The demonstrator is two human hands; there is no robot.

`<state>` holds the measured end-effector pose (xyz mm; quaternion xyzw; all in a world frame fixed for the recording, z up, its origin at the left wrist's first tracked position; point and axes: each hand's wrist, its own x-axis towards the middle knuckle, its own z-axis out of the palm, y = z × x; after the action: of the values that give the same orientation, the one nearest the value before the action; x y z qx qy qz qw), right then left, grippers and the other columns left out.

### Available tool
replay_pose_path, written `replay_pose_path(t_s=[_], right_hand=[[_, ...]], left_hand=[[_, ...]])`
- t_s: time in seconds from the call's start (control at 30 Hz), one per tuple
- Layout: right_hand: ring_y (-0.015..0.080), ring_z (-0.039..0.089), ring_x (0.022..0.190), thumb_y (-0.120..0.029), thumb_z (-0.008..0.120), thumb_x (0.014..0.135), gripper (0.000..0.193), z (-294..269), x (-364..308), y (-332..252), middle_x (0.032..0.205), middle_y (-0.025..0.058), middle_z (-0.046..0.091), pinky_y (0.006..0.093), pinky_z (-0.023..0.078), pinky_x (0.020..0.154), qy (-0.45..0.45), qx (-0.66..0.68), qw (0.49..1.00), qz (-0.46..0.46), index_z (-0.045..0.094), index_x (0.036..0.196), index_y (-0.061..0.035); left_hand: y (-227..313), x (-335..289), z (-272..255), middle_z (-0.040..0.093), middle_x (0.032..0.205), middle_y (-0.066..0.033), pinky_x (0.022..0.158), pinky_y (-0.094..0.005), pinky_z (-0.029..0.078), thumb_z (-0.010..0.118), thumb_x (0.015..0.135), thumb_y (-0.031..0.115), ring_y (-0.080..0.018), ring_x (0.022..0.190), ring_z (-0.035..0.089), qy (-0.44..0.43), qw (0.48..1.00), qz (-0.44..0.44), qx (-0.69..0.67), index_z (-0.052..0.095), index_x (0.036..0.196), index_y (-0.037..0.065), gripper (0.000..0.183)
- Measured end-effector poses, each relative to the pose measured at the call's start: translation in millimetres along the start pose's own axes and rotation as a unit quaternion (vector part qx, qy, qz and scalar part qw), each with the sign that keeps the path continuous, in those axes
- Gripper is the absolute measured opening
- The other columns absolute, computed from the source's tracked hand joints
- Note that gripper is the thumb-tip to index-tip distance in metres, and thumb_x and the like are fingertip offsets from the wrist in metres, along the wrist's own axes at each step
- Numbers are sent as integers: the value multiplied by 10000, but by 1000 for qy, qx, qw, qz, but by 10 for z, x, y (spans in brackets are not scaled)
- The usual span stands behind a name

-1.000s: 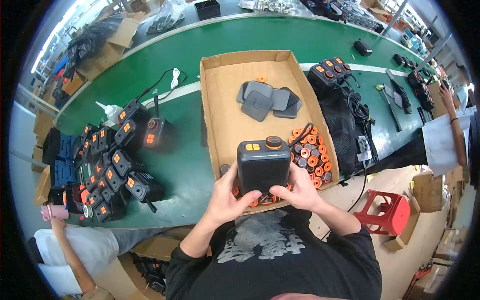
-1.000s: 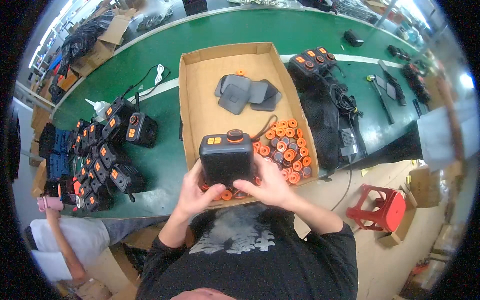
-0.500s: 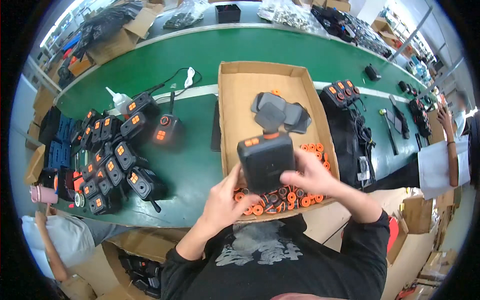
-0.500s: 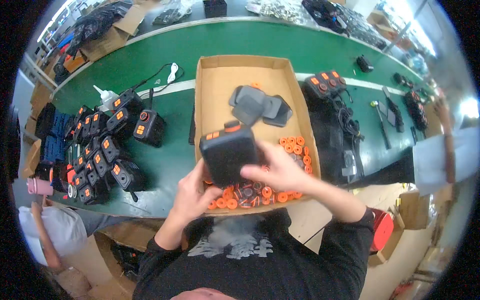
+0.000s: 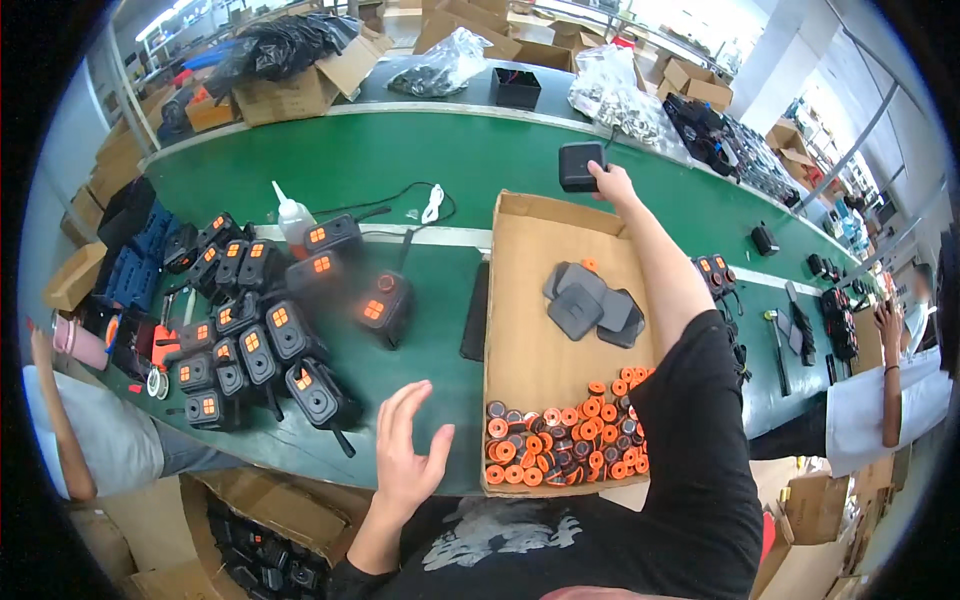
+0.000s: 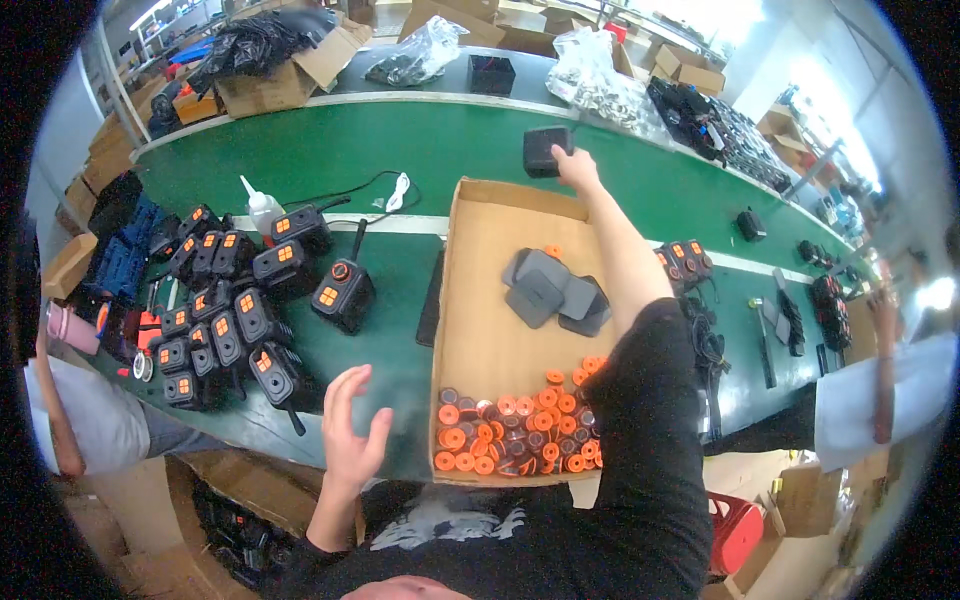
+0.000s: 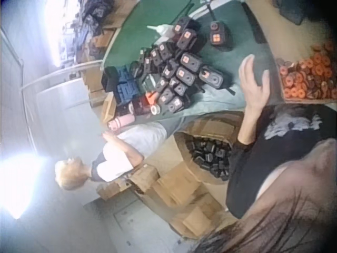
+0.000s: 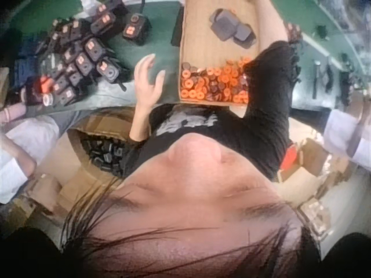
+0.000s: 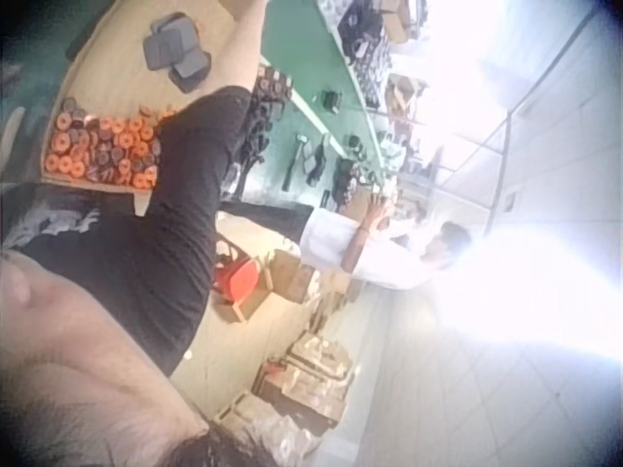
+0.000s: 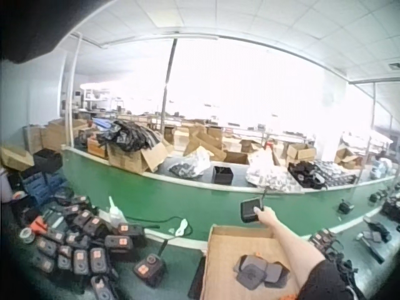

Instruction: The person assembles an electronic device by hand, taking internal components, foam pads, and orange rings from a cardboard box and inserting them into an electronic device casing.

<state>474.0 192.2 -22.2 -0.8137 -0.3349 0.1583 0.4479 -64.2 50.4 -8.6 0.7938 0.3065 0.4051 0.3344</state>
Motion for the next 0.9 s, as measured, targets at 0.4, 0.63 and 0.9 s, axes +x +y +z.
replay_pose_path(t_s=[0.4, 0.63, 0.9], right_hand=[[416, 616, 1018, -269, 608, 882, 401, 313, -192, -16, 1119, 279, 626, 456, 500, 893, 32, -289, 951, -105, 601, 1151, 28], [347, 647, 936, -191, 574, 893, 199, -282, -1057, -343, 993, 148, 693, 427, 517, 808, 22, -216, 935, -279, 687, 1007, -73], [324, 545, 1136, -214, 772, 717, 513, -401, -2494, -212, 1232, 129, 557, 430, 463, 946, -180, -381, 807, -414, 594, 1184, -99]], left_hand=[[-197, 378, -52, 401, 1413, -181, 1093, -469, 292, 710, 770, 86, -385, 1309, 359, 24, 966, 13, 257, 454, 1321, 17, 612], [-450, 823, 70, 350, 1438, -241, 1100, -480, 303, 718, 793, 137, -425, 1318, 342, 37, 920, -3, 390, 376, 1370, -47, 696], [-670, 849, 116, 460, 1311, -203, 990, -446, 411, 672, 844, 122, -395, 1173, 473, 23, 960, -47, 275, 382, 1390, 7, 628]])
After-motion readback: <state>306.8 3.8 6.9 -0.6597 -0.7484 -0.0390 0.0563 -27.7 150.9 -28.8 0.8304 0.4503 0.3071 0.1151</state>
